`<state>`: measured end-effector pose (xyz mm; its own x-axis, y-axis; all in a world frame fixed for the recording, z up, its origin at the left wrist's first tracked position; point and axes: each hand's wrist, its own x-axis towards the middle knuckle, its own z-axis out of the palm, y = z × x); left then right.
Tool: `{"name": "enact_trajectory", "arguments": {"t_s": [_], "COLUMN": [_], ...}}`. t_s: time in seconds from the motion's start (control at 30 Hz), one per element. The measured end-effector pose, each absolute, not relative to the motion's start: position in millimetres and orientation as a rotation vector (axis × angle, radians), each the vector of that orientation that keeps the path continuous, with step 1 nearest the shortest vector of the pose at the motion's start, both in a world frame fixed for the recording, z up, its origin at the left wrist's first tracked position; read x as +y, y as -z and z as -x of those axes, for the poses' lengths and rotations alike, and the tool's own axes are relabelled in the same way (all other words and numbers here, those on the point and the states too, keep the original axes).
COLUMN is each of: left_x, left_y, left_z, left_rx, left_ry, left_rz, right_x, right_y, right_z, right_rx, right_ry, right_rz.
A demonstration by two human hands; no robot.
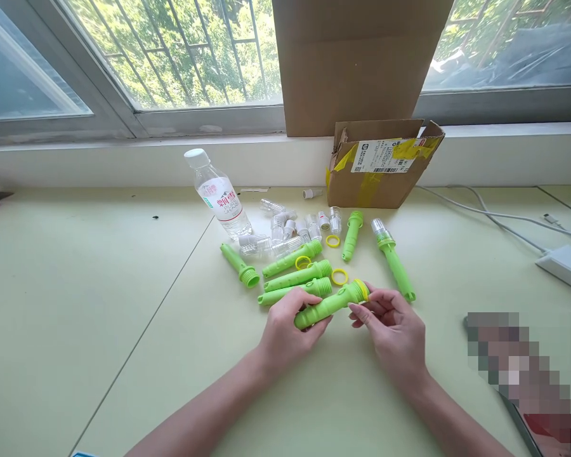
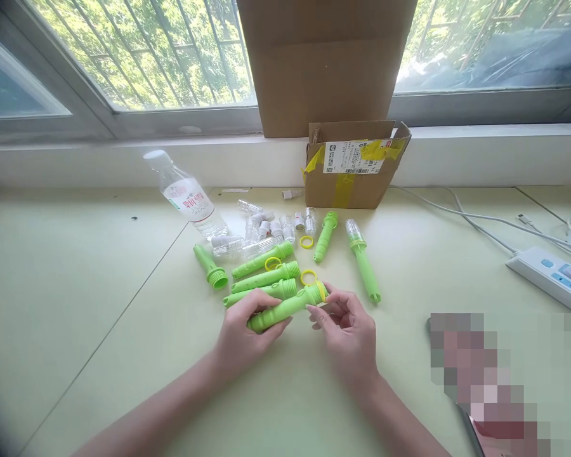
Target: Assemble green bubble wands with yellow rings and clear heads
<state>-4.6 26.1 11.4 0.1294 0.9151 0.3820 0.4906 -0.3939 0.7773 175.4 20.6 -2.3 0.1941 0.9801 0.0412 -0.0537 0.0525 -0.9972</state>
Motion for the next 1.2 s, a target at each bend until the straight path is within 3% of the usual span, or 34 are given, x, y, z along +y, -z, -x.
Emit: {"name": "enact_trajectory", "arguments": {"t_s": [0.53, 1.2], "left_x": [22.8, 25.7], "left_y": [-17.6, -29.9], "left_z": [3.7, 2.6], "left_rx": [1.424, 1.293], "left_ry": [-1.171, -0.907], "left_rz": [-1.857, -1.150], "right_x": [23.3, 21.4], "right_y": [3.7, 2.0], "right_z": [-177.8, -175.2], "right_rx": [-1.123, -1.227], "right_ry": [-1.111, -0.898], "right_rz": [1.224, 1.311]}}
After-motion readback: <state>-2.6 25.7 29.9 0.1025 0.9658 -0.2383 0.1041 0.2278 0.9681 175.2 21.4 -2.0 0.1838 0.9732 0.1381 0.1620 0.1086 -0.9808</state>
